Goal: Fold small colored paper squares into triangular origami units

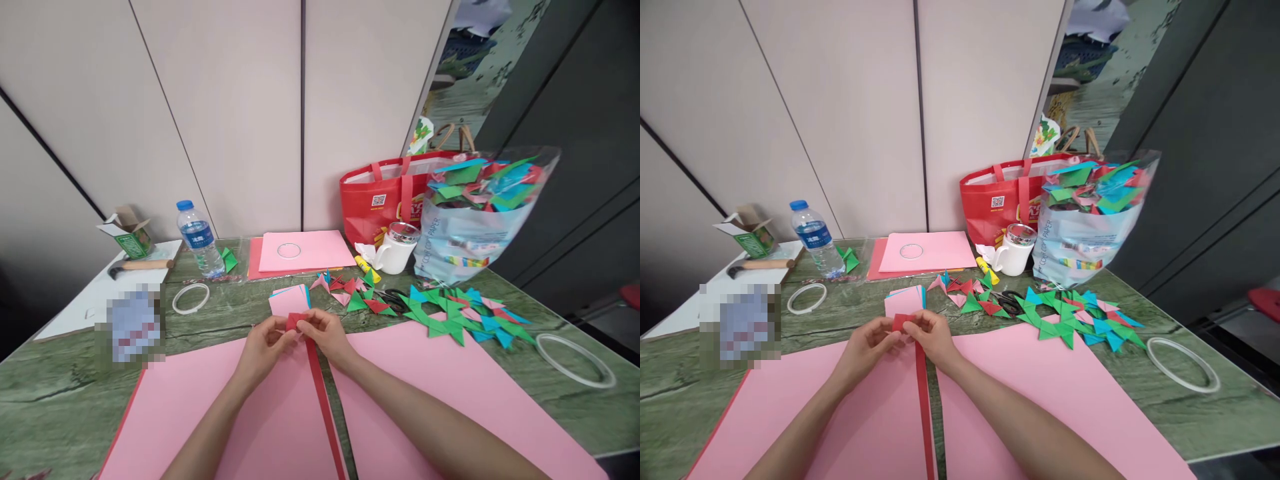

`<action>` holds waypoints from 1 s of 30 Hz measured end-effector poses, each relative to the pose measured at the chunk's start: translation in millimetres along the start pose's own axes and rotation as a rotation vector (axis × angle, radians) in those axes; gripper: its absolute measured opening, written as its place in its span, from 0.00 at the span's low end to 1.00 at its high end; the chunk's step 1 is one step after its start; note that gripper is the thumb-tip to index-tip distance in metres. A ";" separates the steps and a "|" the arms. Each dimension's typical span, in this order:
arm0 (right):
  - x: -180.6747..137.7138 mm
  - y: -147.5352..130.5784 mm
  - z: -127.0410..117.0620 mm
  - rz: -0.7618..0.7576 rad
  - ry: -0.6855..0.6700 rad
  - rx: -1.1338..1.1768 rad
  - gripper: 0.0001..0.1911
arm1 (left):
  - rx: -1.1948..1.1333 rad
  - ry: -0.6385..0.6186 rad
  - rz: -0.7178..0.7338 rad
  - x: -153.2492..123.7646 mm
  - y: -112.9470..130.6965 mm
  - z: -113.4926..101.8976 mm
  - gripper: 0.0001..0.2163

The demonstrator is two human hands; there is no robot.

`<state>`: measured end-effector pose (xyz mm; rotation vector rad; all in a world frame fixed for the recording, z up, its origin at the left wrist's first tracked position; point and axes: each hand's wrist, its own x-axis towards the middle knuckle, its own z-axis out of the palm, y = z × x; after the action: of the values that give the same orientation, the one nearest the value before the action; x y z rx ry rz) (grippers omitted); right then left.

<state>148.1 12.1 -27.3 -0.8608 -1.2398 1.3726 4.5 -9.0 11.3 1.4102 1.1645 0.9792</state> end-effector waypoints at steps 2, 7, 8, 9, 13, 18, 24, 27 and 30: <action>-0.6 0.8 0.6 -0.001 -0.024 -0.011 0.09 | -0.010 0.033 0.045 0.5 -0.2 -0.3 0.11; -4.6 -2.2 2.6 -0.074 0.016 -0.150 0.06 | -0.049 0.099 -0.039 -0.4 -2.6 4.5 0.05; -5.5 -3.2 2.7 -0.106 0.039 -0.190 0.06 | -0.073 0.117 -0.060 -0.9 -3.2 5.9 0.06; -6.3 -4.2 2.8 -0.141 0.057 -0.228 0.06 | -0.099 0.131 -0.074 -1.5 -3.7 7.1 0.06; -6.8 -5.4 2.1 -0.204 0.066 -0.262 0.07 | -0.148 0.135 -0.081 -1.6 -5.4 7.7 0.07; -2.1 -3.9 0.5 -0.090 0.030 -0.117 0.06 | -0.118 0.048 -0.056 0.9 -4.2 2.5 0.06; -3.1 -4.7 0.9 -0.100 0.070 -0.072 0.05 | -0.052 0.000 -0.082 -1.0 0.1 4.3 0.09; -5.4 -3.4 4.1 -0.064 0.069 0.028 0.06 | -0.042 0.016 -0.085 -1.7 -0.7 4.8 0.09; -4.9 -1.1 5.8 0.057 0.019 0.201 0.07 | -0.013 -0.021 -0.057 -1.0 -2.3 1.1 0.09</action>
<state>143.8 6.0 -25.6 -0.7721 -1.0492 1.5029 5.0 -10.2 8.9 1.3666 1.1743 0.9287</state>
